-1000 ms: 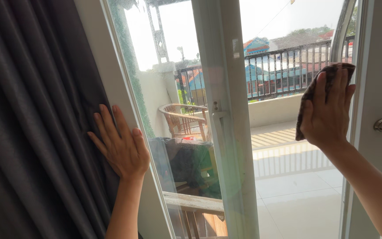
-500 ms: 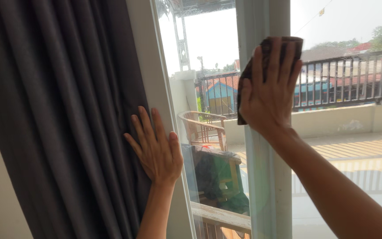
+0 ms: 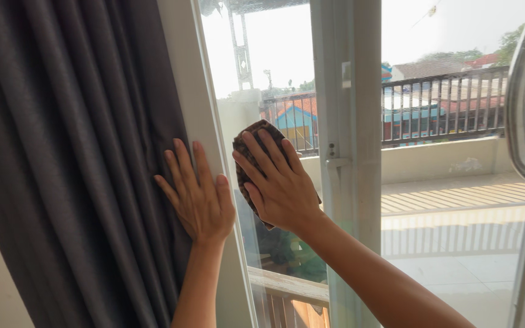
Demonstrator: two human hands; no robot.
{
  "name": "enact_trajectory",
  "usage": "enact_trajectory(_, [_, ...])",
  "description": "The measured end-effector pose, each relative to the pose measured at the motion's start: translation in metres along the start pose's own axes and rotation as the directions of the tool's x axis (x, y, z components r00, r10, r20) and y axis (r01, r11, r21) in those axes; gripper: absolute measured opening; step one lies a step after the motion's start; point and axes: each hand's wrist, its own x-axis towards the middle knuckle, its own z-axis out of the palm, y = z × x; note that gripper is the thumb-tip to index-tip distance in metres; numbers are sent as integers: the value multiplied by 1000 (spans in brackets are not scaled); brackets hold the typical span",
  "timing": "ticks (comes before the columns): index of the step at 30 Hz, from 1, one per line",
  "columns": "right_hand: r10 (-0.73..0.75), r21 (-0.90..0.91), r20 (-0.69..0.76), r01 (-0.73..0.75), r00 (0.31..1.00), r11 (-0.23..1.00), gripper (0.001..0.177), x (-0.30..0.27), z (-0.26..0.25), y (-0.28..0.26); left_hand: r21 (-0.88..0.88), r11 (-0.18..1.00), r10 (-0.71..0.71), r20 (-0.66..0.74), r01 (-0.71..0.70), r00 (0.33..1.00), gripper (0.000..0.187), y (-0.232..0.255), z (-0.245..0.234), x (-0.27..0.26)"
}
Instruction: The person wipes the glass surface of a sliding balcony door with a dark cloth, moving the cloth in vertical and horizontal strokes across the frame. The person holds the door handle with one hand while cleaning with the other, focusing on the central and lower sections of the glass.
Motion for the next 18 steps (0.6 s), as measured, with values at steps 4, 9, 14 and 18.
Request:
enact_trajectory(4, [64, -22, 69, -62, 996, 998, 55, -49, -19, 41, -2, 1000, 16, -11, -17, 1000, 69, 0, 0, 1])
enact_trajectory(9, [263, -135, 38, -256, 964, 957, 65, -128, -55, 129, -9, 1000, 29, -1, -29, 1000, 71, 0, -3, 1])
enact_trajectory(14, [367, -257, -23, -361, 930, 897, 68, -178, -107, 219, -4, 999, 33, 4, -33, 999, 71, 3, -4, 1])
enact_trajectory(18, [448, -245, -84, -455, 890, 856, 69, -173, -118, 242, 2, 1000, 26, 2, -26, 1000, 70, 3, -2, 0])
